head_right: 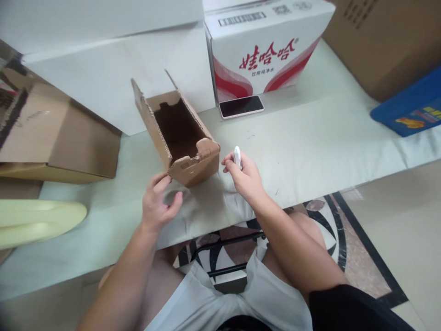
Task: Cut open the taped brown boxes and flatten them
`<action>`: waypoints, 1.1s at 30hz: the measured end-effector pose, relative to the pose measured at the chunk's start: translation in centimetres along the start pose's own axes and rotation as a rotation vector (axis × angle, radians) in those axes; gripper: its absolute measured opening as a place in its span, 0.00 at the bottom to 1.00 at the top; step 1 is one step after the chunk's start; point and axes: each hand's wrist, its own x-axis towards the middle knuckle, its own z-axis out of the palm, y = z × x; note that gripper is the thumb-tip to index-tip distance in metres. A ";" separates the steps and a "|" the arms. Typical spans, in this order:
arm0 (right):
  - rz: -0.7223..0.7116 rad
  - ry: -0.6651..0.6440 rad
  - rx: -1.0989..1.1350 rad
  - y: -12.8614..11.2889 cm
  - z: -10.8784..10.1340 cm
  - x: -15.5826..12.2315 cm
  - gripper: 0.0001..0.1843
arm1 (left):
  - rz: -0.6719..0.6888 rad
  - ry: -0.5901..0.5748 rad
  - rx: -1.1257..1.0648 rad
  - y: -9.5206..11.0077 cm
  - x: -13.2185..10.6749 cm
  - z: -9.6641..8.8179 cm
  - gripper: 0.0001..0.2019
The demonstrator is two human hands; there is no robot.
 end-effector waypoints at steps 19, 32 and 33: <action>-0.294 -0.245 -0.201 0.7 0.6 -0.1 0.05 | -0.062 -0.062 -0.137 -0.9 -1.0 1.4 0.36; -0.240 -0.223 -0.164 0.1 0.4 -0.7 0.06 | -0.006 -0.057 -0.209 0.2 -0.6 0.9 0.31; -0.259 -0.233 -0.174 0.1 0.3 -0.7 0.06 | 0.008 -0.060 -0.225 0.6 -0.4 0.9 0.31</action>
